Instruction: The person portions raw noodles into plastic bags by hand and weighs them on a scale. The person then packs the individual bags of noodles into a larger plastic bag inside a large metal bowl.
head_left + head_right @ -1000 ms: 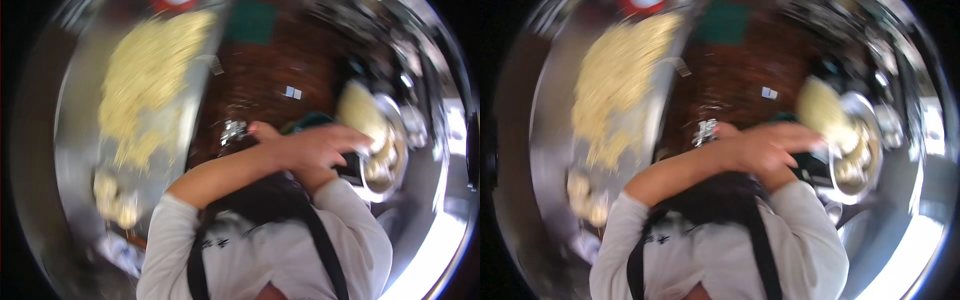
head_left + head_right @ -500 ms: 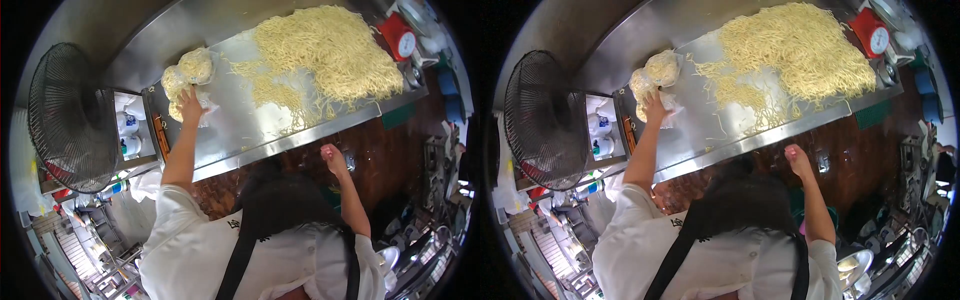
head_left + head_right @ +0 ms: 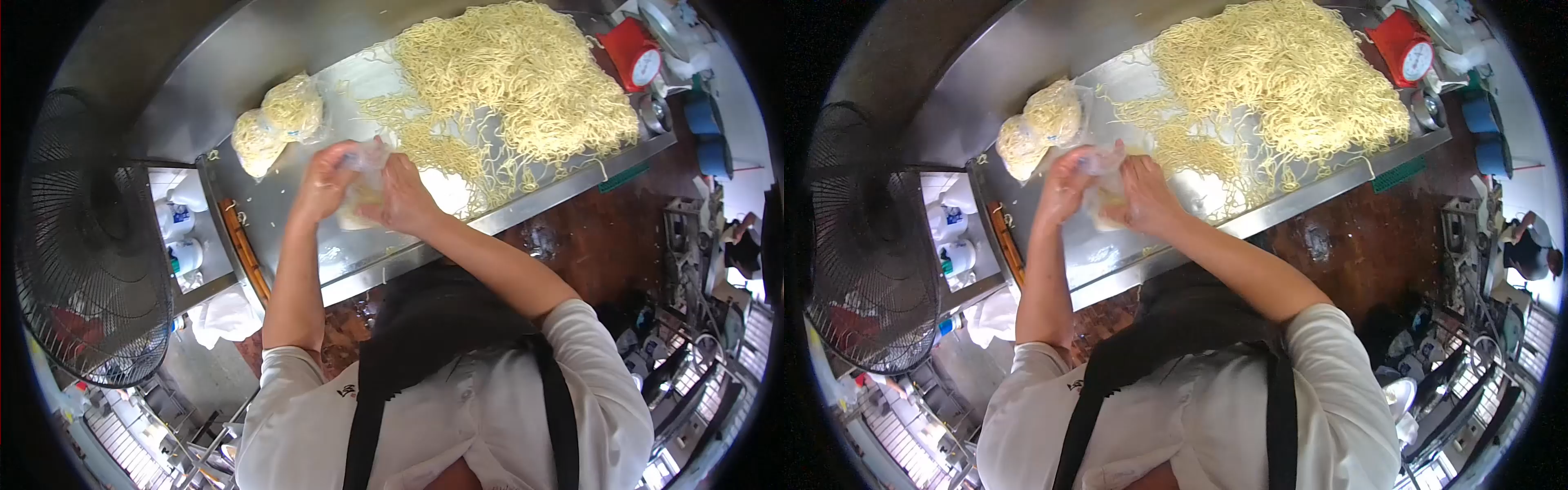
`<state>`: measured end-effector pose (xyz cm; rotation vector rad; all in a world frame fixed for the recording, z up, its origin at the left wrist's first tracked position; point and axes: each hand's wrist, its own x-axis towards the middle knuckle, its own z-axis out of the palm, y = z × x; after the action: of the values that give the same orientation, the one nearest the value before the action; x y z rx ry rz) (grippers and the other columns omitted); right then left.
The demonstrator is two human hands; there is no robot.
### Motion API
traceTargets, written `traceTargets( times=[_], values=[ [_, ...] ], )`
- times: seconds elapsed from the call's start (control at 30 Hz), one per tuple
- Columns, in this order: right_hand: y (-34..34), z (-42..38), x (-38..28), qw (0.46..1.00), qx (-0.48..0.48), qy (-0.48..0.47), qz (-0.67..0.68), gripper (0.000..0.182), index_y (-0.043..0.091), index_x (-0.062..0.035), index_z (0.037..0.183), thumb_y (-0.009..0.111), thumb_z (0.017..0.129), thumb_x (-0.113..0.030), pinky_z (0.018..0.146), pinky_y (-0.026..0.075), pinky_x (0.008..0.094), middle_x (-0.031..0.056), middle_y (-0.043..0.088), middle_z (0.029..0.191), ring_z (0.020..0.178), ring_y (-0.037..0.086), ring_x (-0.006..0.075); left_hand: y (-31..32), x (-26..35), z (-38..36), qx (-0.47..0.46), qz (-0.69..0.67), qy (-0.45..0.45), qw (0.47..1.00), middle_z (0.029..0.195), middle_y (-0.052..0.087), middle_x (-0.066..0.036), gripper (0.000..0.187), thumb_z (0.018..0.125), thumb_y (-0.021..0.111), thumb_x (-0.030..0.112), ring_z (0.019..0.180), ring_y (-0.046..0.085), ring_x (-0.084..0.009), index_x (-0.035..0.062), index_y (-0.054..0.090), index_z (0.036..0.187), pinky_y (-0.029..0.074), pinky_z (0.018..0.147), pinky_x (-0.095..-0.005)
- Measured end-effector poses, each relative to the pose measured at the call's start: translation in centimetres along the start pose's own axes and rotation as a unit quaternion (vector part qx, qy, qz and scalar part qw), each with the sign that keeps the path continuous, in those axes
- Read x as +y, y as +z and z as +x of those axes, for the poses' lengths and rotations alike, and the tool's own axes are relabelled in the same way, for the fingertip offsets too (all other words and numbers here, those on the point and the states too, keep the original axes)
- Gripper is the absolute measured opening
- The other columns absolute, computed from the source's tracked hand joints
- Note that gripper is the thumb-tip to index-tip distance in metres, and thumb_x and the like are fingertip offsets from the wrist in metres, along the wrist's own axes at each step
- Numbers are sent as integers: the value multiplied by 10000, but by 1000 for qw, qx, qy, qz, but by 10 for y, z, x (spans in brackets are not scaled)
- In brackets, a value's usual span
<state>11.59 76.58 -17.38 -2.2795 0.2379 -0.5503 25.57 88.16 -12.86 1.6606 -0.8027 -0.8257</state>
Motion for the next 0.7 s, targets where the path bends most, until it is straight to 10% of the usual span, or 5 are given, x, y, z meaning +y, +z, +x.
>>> traceTargets(
  times=[0.13,0.27,0.4,0.5,0.7],
  values=[
    [-7,-17,65,981,-83,168,43,289,649,-58,1066,701,803,-167,712,521,407,197,683,867,792,667,365,64,-34,-10,61,43,56,996,1205,574,-111,642,837,721,102,1161,533,-220,7,405,1388,380,1059,-362],
    [-56,0,24,968,-142,197,63,476,529,-62,1286,698,846,-130,792,518,415,174,684,963,901,671,345,145,-71,-15,76,61,117,988,1228,611,-164,603,835,702,126,1141,584,-238,-9,447,1365,425,1020,-358],
    [-100,-4,12,968,-58,110,220,798,362,-41,1416,807,769,-181,1021,407,450,189,587,1215,1197,535,327,154,-86,23,87,-64,-105,989,1103,668,-121,340,963,513,209,1001,629,-213,-3,573,1222,497,864,-365],
    [-73,-46,91,996,-48,73,-27,846,368,7,1379,842,725,-246,1041,377,463,227,527,1219,1227,483,368,141,-96,50,63,-376,-115,917,1180,633,-119,368,966,494,208,1021,599,-187,13,539,1275,487,860,-355],
    [-24,-67,99,985,-85,149,-23,536,558,-10,1168,778,764,-284,926,419,471,205,582,1177,1095,524,408,147,-61,50,23,-269,-186,945,1358,505,-166,431,951,552,157,1198,530,-243,62,481,1365,461,967,-389]
  ],
)
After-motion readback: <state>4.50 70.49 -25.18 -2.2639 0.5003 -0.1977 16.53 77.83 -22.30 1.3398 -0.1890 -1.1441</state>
